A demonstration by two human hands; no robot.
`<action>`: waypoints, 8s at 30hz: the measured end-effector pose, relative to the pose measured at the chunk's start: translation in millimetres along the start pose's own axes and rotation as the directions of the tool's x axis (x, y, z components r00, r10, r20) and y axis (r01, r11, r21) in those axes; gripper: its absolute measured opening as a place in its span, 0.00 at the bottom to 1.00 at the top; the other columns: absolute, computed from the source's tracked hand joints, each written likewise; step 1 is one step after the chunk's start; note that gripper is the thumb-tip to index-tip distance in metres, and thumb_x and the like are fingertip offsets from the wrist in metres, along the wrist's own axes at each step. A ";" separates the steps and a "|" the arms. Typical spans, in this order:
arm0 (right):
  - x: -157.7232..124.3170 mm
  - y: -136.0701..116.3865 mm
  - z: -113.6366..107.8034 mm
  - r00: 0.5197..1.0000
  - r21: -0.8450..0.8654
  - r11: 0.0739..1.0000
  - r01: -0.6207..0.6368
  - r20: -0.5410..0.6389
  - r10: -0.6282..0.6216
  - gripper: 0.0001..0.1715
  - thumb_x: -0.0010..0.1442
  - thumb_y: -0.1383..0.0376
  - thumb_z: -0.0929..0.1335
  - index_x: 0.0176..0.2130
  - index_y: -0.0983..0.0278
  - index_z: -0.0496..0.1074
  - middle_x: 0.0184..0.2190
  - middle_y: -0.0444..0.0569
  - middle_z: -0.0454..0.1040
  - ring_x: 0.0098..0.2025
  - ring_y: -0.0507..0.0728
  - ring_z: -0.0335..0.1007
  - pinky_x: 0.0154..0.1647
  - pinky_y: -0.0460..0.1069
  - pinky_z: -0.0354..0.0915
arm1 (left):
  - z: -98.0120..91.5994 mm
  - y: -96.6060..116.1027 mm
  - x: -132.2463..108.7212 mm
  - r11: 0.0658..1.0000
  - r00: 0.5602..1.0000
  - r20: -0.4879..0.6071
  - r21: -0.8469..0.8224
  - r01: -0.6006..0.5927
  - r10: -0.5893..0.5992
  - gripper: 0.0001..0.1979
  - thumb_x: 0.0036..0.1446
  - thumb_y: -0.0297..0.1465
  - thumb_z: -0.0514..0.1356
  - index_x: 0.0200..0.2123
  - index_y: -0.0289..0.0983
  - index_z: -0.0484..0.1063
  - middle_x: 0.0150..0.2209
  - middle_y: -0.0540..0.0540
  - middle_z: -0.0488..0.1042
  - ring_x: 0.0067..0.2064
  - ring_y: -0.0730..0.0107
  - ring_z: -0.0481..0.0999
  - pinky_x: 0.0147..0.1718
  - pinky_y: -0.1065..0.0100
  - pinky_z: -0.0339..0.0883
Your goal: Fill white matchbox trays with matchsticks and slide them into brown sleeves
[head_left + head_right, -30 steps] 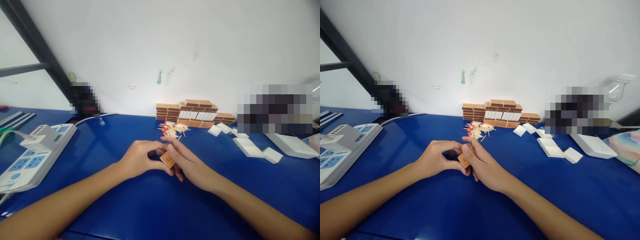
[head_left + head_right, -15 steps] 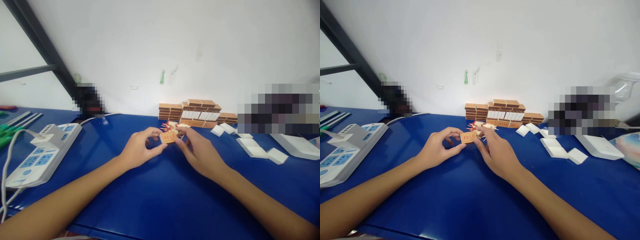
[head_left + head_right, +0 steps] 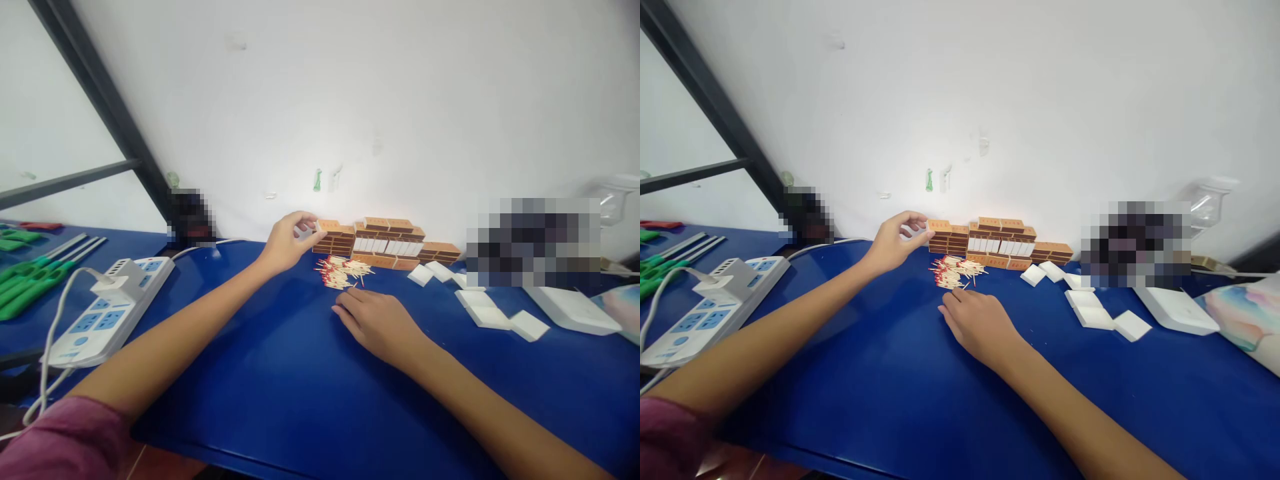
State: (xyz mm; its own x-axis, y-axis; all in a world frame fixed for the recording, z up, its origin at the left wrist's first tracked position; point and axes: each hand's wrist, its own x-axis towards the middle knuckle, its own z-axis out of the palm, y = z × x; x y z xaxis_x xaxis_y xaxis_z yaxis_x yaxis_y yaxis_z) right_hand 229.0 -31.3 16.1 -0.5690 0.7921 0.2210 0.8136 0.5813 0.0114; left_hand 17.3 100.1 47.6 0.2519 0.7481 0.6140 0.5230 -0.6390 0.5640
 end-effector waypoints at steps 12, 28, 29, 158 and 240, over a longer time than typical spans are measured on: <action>-1.4 0.7 3.6 0.999 0.023 0.999 0.037 -0.006 -0.037 0.17 0.76 0.62 0.61 0.42 0.65 0.76 0.40 0.52 0.80 0.38 0.58 0.77 0.33 0.51 0.59 | 49.2 -4.7 26.9 0.974 0.997 -0.046 0.223 -0.050 0.061 0.12 0.56 0.34 0.73 0.40 0.37 0.77 0.40 0.44 0.79 0.46 0.57 0.73 0.49 0.57 0.65; -20.8 97.6 -39.3 0.783 -0.226 0.752 -0.619 -0.097 0.615 0.22 0.70 0.50 0.64 0.42 0.63 0.79 0.32 0.63 0.79 0.31 0.65 0.74 0.28 0.55 0.55 | -1.6 33.1 -74.4 0.813 0.886 0.341 0.387 -0.436 0.313 0.12 0.69 0.39 0.59 0.43 0.38 0.77 0.34 0.46 0.78 0.38 0.61 0.73 0.38 0.59 0.63; -26.3 114.8 -43.4 0.733 -0.243 0.700 -0.671 -0.078 0.676 0.25 0.69 0.48 0.64 0.43 0.63 0.79 0.33 0.65 0.79 0.33 0.67 0.74 0.29 0.56 0.55 | -6.4 30.4 -84.5 0.795 0.852 0.391 0.358 -0.490 0.350 0.13 0.70 0.40 0.58 0.41 0.38 0.78 0.32 0.46 0.78 0.36 0.62 0.73 0.37 0.60 0.63; -3.7 58.6 18.6 0.997 0.449 0.890 -0.078 0.012 0.082 0.18 0.72 0.65 0.62 0.54 0.53 0.75 0.47 0.51 0.73 0.42 0.59 0.73 0.44 0.54 0.69 | -15.9 32.7 -113.4 0.967 0.822 0.553 0.103 -0.233 0.139 0.13 0.63 0.39 0.66 0.45 0.38 0.78 0.41 0.46 0.75 0.43 0.61 0.72 0.45 0.60 0.68; 4.9 50.6 19.7 0.994 0.180 0.978 -0.109 0.029 0.105 0.12 0.73 0.56 0.64 0.41 0.61 0.68 0.42 0.52 0.72 0.36 0.59 0.72 0.35 0.53 0.65 | -13.2 26.9 -110.5 0.973 0.871 0.475 0.112 -0.204 0.128 0.12 0.62 0.38 0.66 0.44 0.38 0.78 0.36 0.47 0.76 0.39 0.64 0.73 0.41 0.62 0.68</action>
State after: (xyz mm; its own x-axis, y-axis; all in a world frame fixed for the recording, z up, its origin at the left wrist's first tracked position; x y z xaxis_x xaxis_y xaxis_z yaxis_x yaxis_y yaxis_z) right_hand 265.1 5.6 -1.5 -0.4832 0.8540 0.1930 0.8358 0.5156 -0.1886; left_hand -7.3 -2.1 2.2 0.6731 0.6544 0.3444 0.5482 -0.7542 0.3615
